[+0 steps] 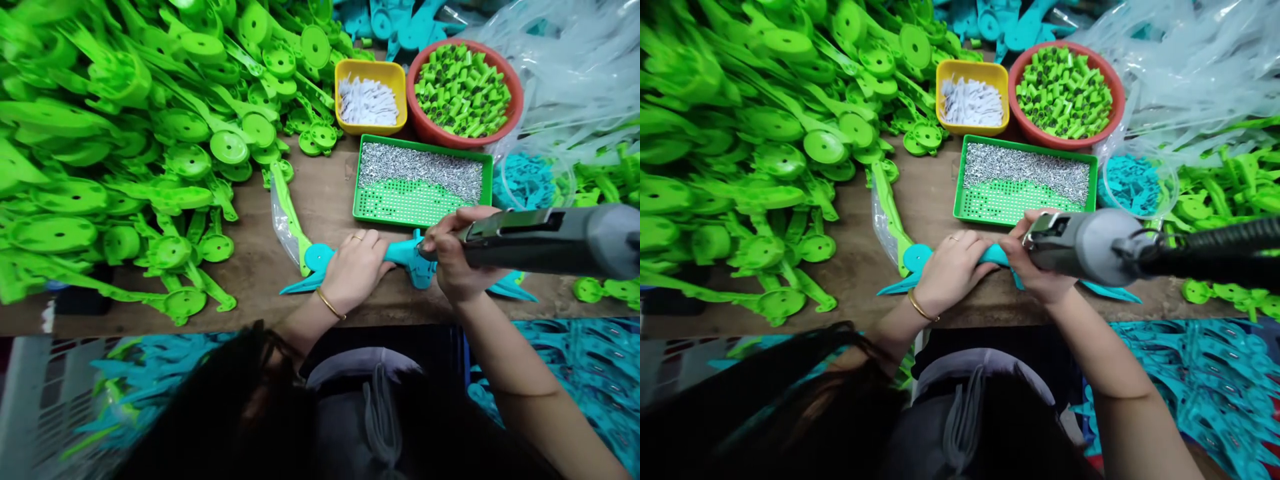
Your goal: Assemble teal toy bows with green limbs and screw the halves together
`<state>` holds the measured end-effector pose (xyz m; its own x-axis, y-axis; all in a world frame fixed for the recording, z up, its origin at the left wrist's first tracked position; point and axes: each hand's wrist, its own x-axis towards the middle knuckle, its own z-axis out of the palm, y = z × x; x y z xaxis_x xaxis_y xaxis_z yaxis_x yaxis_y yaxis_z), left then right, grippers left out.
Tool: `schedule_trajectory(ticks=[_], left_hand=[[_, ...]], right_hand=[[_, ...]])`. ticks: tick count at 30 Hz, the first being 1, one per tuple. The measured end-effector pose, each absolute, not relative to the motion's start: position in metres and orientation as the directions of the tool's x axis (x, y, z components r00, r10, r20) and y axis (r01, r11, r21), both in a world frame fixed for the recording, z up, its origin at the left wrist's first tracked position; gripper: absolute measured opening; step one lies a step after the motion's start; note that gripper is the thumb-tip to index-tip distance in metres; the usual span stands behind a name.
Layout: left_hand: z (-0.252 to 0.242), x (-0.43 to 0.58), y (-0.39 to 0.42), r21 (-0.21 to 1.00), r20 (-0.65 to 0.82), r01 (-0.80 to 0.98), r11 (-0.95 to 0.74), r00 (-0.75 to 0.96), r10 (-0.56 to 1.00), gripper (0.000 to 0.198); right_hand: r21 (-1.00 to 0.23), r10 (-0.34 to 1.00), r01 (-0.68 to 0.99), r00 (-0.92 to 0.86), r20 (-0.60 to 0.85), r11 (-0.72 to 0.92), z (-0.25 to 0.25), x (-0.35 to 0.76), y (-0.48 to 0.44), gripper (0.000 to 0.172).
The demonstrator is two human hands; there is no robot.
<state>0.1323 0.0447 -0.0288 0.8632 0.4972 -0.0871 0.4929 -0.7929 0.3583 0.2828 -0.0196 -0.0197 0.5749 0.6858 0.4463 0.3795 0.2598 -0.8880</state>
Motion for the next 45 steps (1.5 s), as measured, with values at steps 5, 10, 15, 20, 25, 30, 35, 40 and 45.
schedule_trajectory(ticks=[5,10,15,20,25,30,35,40,45], left_hand=[[-0.03,0.131,0.045,0.366,-0.058,0.482,-0.796,0.866,0.497,0.031],[-0.031,0.131,0.045,0.367,-0.043,0.481,-0.796,0.864,0.502,0.029],[-0.029,0.131,0.044,0.37,-0.047,0.478,-0.797,0.866,0.498,0.031],[-0.029,0.13,0.047,0.38,-0.044,0.476,-0.793,0.866,0.498,0.03],[-0.021,0.134,0.04,0.428,-0.054,0.492,-0.758,0.851,0.522,0.039],[-0.025,0.153,0.015,0.426,0.028,0.424,-0.799,0.877,0.48,0.091],[-0.036,0.162,0.006,0.348,0.057,0.441,-0.827,0.871,0.488,0.092],[-0.037,0.162,0.007,0.323,0.075,0.442,-0.837,0.869,0.488,0.09],[-0.039,0.162,0.007,0.308,0.086,0.438,-0.844,0.871,0.484,0.088]], right_hand=[[-0.793,0.455,0.357,0.671,0.585,0.493,0.006,0.287,0.01,0.02],[-0.786,0.343,0.441,0.725,0.597,0.434,-0.015,0.296,0.041,0.03],[-0.801,0.391,0.495,0.701,0.597,0.337,-0.035,0.297,0.042,0.032],[-0.811,0.403,0.448,0.709,0.579,0.377,-0.026,0.294,0.043,0.033],[-0.782,0.367,0.364,0.73,0.577,0.506,0.01,0.299,0.025,0.024],[-0.814,0.463,0.317,0.697,0.548,0.486,0.029,0.291,-0.032,0.021],[-0.804,0.506,0.36,0.636,0.582,0.473,0.015,0.279,-0.068,0.029],[-0.788,0.547,0.374,0.573,0.611,0.489,0.003,0.282,-0.073,0.031],[-0.801,0.552,0.374,0.585,0.594,0.467,0.0,0.284,-0.077,0.036]])
